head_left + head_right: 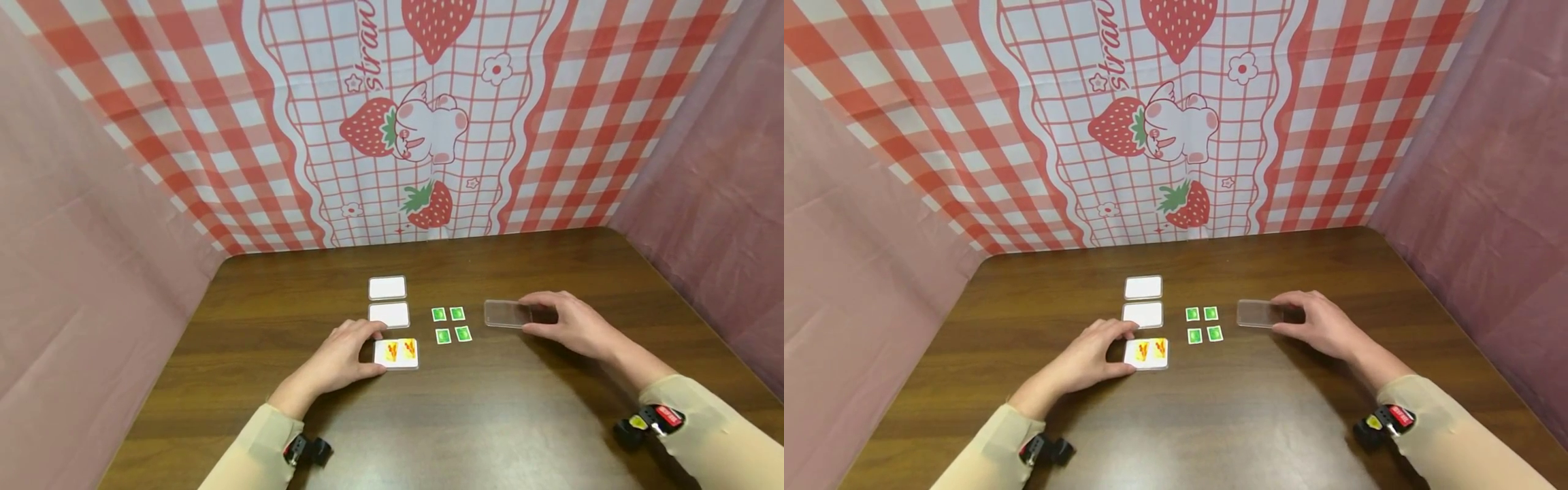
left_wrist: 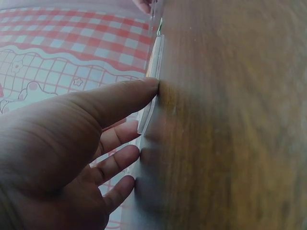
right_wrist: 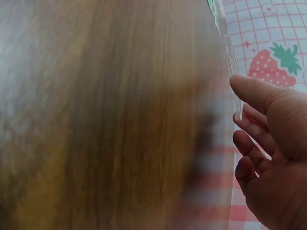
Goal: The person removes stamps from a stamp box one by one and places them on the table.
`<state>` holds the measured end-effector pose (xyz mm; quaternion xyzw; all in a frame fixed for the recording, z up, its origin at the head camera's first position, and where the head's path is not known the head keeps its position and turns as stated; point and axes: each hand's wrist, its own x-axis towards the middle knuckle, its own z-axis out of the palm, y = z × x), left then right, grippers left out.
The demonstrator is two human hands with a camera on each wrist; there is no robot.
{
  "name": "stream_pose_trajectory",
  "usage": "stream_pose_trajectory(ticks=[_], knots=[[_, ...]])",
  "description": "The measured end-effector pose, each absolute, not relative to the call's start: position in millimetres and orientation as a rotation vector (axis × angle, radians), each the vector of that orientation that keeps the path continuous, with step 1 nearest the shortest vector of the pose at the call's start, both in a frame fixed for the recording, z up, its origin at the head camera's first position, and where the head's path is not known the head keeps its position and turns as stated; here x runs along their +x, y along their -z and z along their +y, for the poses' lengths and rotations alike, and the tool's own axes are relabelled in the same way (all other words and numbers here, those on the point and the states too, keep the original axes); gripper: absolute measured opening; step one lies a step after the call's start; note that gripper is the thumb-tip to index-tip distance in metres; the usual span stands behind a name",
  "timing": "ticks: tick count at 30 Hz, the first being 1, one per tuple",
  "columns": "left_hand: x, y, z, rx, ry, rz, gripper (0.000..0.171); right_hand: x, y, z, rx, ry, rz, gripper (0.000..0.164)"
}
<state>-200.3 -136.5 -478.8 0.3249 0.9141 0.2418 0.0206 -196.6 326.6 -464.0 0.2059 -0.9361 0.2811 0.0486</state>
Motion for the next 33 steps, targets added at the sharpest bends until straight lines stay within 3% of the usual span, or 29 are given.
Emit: stream_pose_trajectory(ticks=[33], knots=[[-200,478,-137,1.006,-0.756,2.832,0.065,-200,462,322,0.656,-0.754,-2.808,0.049]])
